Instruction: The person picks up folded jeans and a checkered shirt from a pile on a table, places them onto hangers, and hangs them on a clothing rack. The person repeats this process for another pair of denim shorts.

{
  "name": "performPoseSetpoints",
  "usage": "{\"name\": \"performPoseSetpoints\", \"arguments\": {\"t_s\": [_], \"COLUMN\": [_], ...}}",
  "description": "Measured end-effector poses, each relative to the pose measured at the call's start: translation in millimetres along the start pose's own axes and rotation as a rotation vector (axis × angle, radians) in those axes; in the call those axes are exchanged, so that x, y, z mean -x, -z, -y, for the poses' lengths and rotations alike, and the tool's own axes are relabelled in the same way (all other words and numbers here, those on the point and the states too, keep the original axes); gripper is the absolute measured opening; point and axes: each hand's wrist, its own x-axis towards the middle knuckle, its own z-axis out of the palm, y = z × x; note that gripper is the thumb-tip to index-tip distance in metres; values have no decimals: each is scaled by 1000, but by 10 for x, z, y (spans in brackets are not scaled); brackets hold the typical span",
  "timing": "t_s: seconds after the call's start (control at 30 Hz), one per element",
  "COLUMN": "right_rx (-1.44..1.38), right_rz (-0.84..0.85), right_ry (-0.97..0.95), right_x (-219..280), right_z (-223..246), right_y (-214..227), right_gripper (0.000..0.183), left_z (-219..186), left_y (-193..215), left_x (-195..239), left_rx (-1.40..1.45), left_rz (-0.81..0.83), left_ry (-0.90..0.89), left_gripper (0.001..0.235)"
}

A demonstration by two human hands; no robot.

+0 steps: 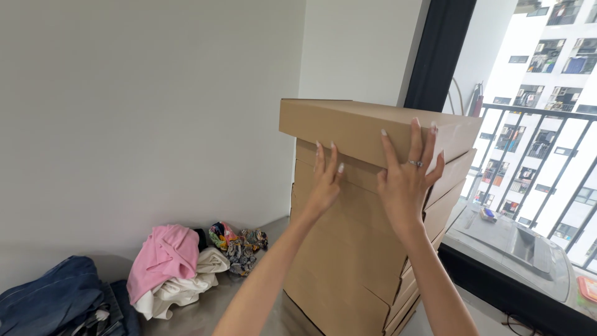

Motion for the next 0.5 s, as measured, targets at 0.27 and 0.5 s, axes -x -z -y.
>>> {"name": "performPoseSetpoints", "arguments": {"t_s": [0.27,0.5], "right_rx": [56,73], "right_rz": [157,365], "right_ry": [-52,-108], "right_x": [414,646], "right_z": [-72,-78], "right_y": [-226,-415], "right_gripper": [79,91], "left_z": [178,379], "left_y": [-354,-611], "left_x": [-195,-438], "left_rx": [-206,-370], "left_rz": [60,118], "left_ry": [-25,-44], "left_gripper": [60,59]}}
